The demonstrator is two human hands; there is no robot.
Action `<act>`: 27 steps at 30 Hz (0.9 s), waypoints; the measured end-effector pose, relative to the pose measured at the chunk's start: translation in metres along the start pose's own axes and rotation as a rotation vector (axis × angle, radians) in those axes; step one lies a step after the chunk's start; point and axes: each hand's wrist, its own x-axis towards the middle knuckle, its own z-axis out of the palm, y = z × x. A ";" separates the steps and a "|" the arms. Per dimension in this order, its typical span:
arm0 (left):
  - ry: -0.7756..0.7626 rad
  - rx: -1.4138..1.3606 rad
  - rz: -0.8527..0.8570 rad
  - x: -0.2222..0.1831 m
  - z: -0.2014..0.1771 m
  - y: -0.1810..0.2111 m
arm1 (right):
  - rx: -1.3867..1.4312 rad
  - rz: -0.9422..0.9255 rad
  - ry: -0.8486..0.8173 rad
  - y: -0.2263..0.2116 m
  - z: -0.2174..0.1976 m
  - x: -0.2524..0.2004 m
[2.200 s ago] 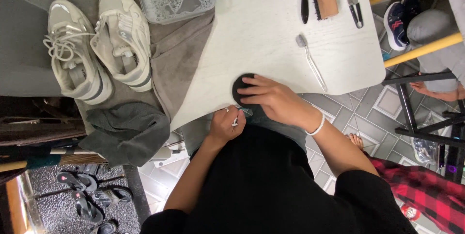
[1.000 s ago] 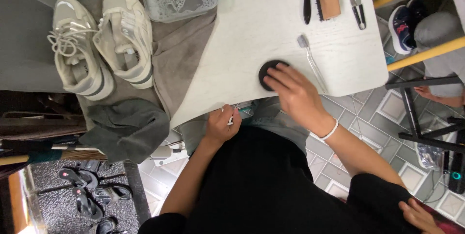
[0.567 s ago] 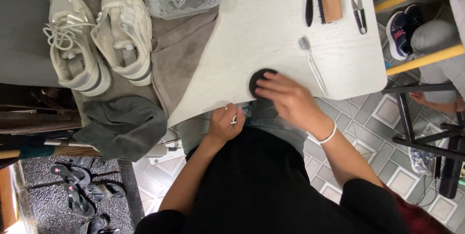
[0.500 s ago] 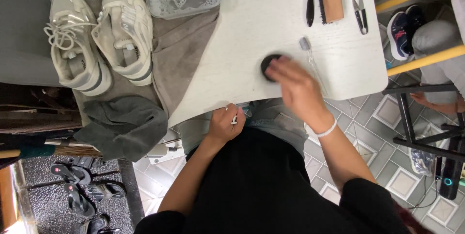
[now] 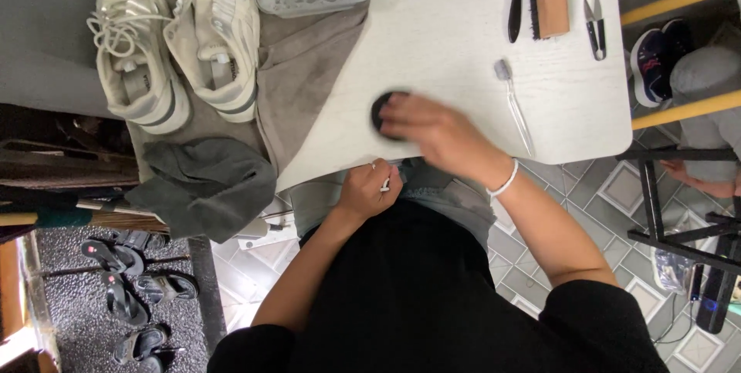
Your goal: Cleaning white shoelaces using a brush, cleaning solution, and a cloth on a workbench.
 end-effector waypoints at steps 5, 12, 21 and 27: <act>0.014 -0.042 0.086 0.015 -0.005 0.009 | -0.183 0.086 0.088 0.030 0.011 0.019; -0.085 0.017 0.151 0.008 -0.006 -0.002 | 0.148 0.092 -0.056 -0.012 0.015 0.026; -0.116 0.089 0.156 0.004 -0.004 -0.011 | 0.041 -0.105 -0.222 0.012 0.017 -0.013; -0.104 0.075 0.095 0.003 -0.016 -0.005 | -0.600 0.254 -0.018 0.002 -0.049 -0.076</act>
